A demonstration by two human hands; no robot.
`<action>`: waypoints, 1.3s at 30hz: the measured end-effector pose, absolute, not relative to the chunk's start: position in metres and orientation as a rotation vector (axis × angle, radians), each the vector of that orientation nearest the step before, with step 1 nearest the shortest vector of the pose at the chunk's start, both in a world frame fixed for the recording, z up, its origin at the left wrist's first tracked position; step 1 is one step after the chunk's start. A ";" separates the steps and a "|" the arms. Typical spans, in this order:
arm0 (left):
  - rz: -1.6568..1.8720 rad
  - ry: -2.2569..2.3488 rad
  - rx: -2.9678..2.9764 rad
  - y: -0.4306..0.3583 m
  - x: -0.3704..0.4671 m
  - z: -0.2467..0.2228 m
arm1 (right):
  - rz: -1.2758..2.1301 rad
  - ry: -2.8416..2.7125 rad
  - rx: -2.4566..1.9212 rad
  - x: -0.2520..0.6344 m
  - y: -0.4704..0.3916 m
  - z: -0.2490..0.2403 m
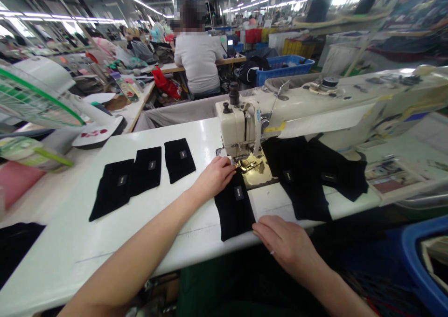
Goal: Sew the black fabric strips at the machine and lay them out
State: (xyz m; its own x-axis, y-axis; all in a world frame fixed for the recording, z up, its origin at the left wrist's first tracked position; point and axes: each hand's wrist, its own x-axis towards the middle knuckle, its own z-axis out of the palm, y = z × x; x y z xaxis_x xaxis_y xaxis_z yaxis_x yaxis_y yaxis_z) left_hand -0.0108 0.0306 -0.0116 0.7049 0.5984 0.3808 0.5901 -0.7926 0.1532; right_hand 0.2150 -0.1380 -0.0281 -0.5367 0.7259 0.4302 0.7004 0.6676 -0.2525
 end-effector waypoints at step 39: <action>0.405 0.687 2.989 -0.088 -0.008 0.003 | 0.153 -2.422 -1.251 0.215 -0.131 -0.020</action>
State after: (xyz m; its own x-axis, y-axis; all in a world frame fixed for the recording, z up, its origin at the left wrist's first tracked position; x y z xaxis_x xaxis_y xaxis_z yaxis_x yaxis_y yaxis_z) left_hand -0.0077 -0.0878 0.0035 0.8672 0.4351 0.2423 0.4224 -0.9003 0.1050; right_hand 0.2154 -0.1312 -0.0201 -0.5142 0.8014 0.3056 0.7565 0.5916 -0.2788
